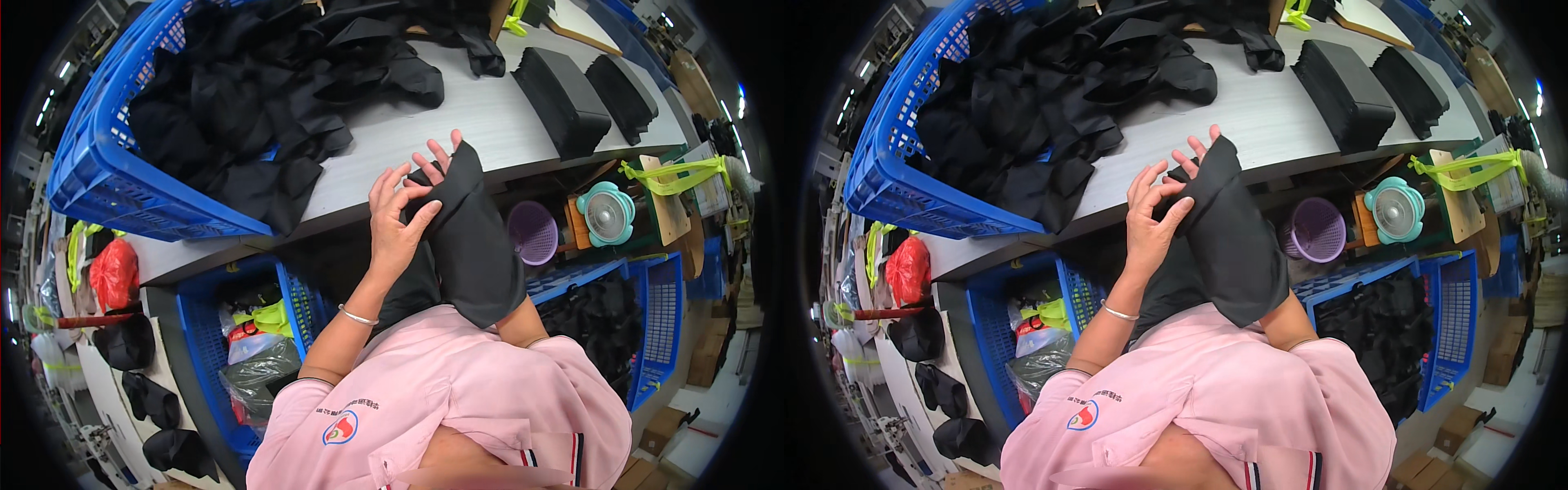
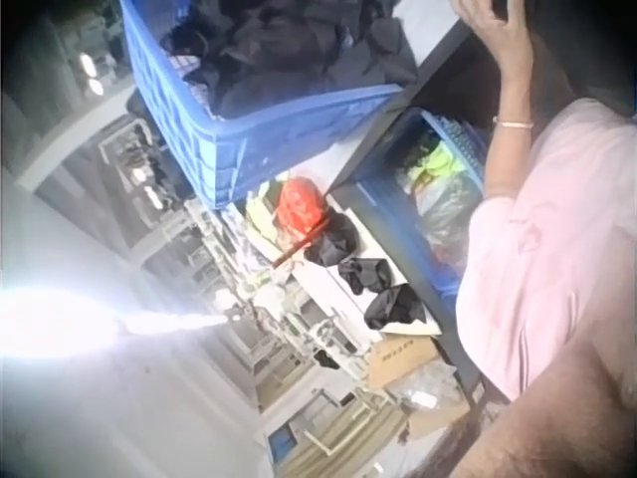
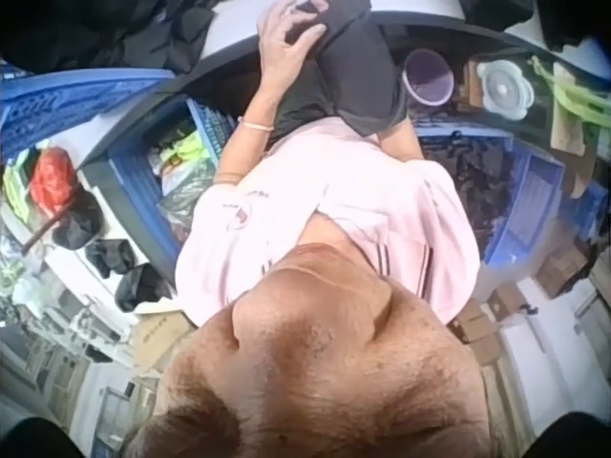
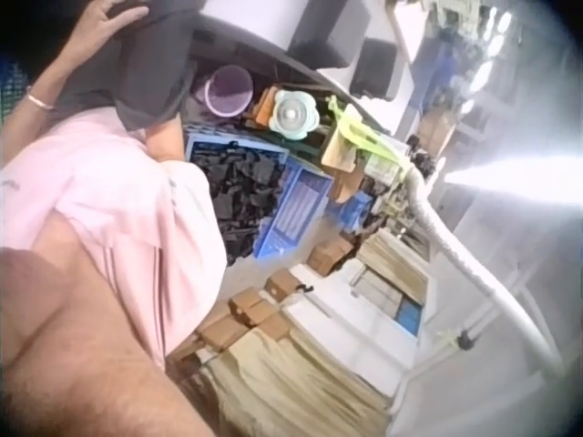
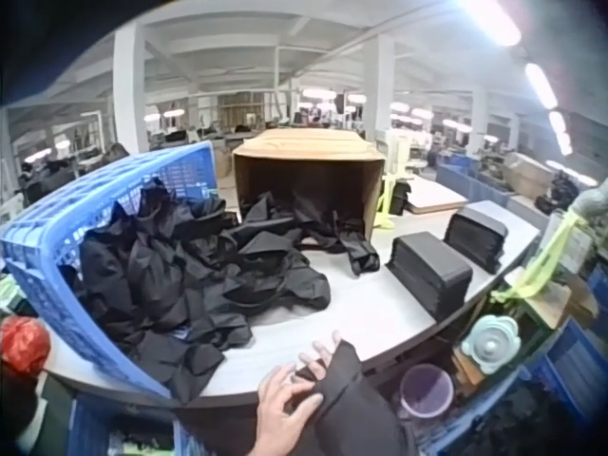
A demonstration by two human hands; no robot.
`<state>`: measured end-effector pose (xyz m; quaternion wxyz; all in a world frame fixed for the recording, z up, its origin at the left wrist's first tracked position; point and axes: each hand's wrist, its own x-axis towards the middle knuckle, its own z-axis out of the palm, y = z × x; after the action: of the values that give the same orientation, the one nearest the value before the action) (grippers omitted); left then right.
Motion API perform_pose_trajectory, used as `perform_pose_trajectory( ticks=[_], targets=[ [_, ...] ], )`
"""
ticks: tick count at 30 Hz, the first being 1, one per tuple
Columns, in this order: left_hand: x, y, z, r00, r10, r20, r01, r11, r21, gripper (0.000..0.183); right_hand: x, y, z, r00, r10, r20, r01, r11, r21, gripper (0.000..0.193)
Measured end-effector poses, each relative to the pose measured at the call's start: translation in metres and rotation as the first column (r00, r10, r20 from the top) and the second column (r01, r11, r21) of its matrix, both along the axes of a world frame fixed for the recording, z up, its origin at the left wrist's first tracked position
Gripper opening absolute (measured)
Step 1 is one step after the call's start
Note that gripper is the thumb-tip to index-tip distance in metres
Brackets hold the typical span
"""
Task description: Inspecting, folding, and organizing black fabric components at a manufacturing workstation.
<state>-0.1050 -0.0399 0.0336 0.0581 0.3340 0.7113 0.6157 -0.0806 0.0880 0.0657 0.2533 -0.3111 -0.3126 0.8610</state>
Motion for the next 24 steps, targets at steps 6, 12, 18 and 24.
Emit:
perform_pose_trajectory(
  ticks=[6, 12, 18, 24],
  targets=[
    [0.015, -0.012, -0.008, 0.982, 0.036, -0.186, -0.038, 0.999, -0.009, 0.044, -0.008, -0.015, 0.002, 0.992, -0.053, 0.118, 0.044, 0.996, 0.075, 0.074],
    [0.015, -0.017, -0.022, 0.986, 0.060, 0.153, -0.066, 0.997, 0.030, 0.029, 0.002, -0.031, 0.017, 0.987, -0.018, 0.158, -0.010, 0.984, 0.179, 0.086],
    [0.017, -0.021, -0.022, 0.995, -0.048, 0.091, 0.051, 0.998, -0.034, 0.022, 0.025, -0.027, 0.007, 0.989, 0.086, -0.122, -0.051, 0.963, 0.265, 0.071],
    [0.025, -0.017, -0.008, 0.992, -0.012, 0.123, -0.011, 0.984, 0.180, 0.012, 0.019, 0.004, -0.006, 0.992, 0.122, -0.037, -0.109, 0.962, 0.251, 0.072]
  ],
)
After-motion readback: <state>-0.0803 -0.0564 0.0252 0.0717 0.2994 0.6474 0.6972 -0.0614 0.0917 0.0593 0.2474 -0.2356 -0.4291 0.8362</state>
